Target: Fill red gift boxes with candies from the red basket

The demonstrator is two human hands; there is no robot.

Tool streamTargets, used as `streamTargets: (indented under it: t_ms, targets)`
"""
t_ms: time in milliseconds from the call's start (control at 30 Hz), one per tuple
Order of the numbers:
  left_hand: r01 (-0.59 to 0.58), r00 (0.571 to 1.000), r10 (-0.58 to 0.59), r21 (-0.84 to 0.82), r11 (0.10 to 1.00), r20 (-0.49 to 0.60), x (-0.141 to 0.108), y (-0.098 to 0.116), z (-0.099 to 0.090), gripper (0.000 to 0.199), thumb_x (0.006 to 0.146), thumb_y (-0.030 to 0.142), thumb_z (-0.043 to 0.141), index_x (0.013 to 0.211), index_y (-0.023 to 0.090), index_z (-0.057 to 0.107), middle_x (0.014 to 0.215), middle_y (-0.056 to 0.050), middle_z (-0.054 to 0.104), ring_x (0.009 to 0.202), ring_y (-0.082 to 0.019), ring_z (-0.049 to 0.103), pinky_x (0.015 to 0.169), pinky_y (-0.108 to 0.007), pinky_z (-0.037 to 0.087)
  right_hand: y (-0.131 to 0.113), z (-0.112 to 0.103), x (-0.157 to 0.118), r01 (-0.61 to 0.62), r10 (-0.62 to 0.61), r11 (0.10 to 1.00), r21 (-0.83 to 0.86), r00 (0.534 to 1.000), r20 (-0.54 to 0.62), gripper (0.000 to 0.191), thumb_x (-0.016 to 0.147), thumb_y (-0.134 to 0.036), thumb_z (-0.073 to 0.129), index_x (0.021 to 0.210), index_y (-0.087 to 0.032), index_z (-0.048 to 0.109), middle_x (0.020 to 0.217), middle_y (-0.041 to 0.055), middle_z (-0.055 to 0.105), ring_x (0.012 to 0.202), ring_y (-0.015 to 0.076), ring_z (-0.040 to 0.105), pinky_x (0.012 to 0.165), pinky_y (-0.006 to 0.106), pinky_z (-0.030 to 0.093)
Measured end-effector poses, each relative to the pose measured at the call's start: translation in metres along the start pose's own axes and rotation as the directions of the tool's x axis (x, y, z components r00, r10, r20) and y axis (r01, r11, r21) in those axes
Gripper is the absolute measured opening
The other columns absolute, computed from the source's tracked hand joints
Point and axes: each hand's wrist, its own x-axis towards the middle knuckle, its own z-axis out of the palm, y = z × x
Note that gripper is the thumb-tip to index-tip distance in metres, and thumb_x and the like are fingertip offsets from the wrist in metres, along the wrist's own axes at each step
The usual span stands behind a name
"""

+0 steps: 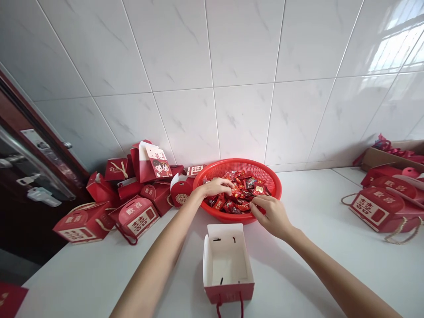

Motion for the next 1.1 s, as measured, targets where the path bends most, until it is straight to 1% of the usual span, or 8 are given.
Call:
streamTargets:
  t_ms: [133,300,400,533,600,667,833,1100]
  targets:
    - [-0.02,1.0,0.019,-0.12,0.993,-0.006,0.004,-0.014,0.001,0.024,0.06,0.016,0.077,0.084,0.016,0.076,0.086,-0.004,0.077,0.084,-0.021,0.071,0.079,-0.031,0.056,0.003,0.003,0.0,0.01,-0.011,1.0,-0.019,1.0,-0.018,0.035,0.098,-0.025,0.04,0.063,-0.023,0.036,0.057,0.0009,0.054,0.055,0.0145,0.045,0.055,0.029,0.031]
    - [-0.103,0.99,0.076,-0.24,0.965,-0.122,0.005,-0.019,0.003,0.023,0.063,0.025,0.083,0.082,0.016,0.075,0.084,-0.004,0.077,0.085,-0.021,0.071,0.086,-0.034,0.055,0.003,0.004,0.0,-0.02,0.02,1.0,-0.007,1.0,0.007,0.037,0.098,-0.027,0.04,0.062,-0.023,0.041,0.058,0.002,0.058,0.055,0.0154,0.049,0.054,0.03,0.031]
    - [-0.166,0.973,0.105,-0.309,0.936,-0.203,0.002,-0.018,0.002,0.029,0.065,0.033,0.086,0.087,0.017,0.075,0.089,-0.005,0.077,0.087,-0.021,0.071,0.085,-0.035,0.055,0.001,0.0,0.002,-0.125,0.122,0.99,0.058,0.991,0.058,0.03,0.096,-0.031,0.044,0.069,-0.023,0.054,0.068,0.0033,0.068,0.059,0.0172,0.056,0.055,0.03,0.035]
    - [-0.241,0.948,0.131,-0.388,0.89,-0.288,-0.001,-0.015,0.0,0.036,0.066,0.041,0.086,0.091,0.018,0.075,0.095,-0.005,0.077,0.092,-0.021,0.071,0.087,-0.036,0.055,0.0,-0.007,0.019,-0.345,0.33,0.911,0.228,0.938,0.101,0.019,0.09,-0.038,0.054,0.088,-0.023,0.067,0.088,0.0049,0.077,0.07,0.0208,0.067,0.064,0.033,0.047]
    - [-0.272,0.935,0.137,-0.414,0.869,-0.326,-0.003,-0.014,-0.001,0.04,0.064,0.044,0.087,0.092,0.018,0.075,0.097,-0.005,0.077,0.095,-0.022,0.07,0.09,-0.037,0.055,0.0,-0.006,0.034,-0.411,0.394,0.86,0.303,0.912,0.117,0.02,0.087,-0.041,0.061,0.086,-0.023,0.07,0.089,0.006,0.078,0.075,0.0227,0.069,0.069,0.035,0.05]
    - [-0.298,0.922,0.138,-0.435,0.849,-0.361,-0.004,-0.013,-0.002,0.044,0.063,0.047,0.088,0.093,0.018,0.074,0.099,-0.005,0.077,0.098,-0.023,0.07,0.092,-0.037,0.054,0.0,-0.002,0.05,-0.445,0.424,0.812,0.378,0.895,0.142,0.022,0.081,-0.043,0.07,0.076,-0.022,0.07,0.08,0.0063,0.077,0.074,0.0243,0.069,0.068,0.036,0.049]
    - [-0.32,0.916,0.14,-0.473,0.821,-0.376,-0.006,-0.011,-0.002,0.05,0.06,0.052,0.089,0.092,0.017,0.072,0.097,-0.005,0.075,0.097,-0.023,0.069,0.091,-0.039,0.053,-0.001,0.017,0.076,-0.424,0.435,0.722,0.547,0.892,0.118,0.036,0.077,-0.055,0.073,0.069,-0.021,0.064,0.069,0.003,0.07,0.064,0.0218,0.065,0.06,0.034,0.049]
    - [-0.297,0.938,0.166,-0.46,0.837,-0.303,-0.008,-0.006,-0.001,0.047,0.059,0.05,0.091,0.088,0.018,0.072,0.09,-0.002,0.074,0.088,-0.02,0.069,0.085,-0.035,0.054,0.001,0.017,0.069,-0.365,0.473,0.617,0.697,0.88,0.043,0.04,0.072,-0.057,0.078,0.078,-0.023,0.059,0.071,0.001,0.069,0.063,0.0187,0.066,0.062,0.034,0.056]
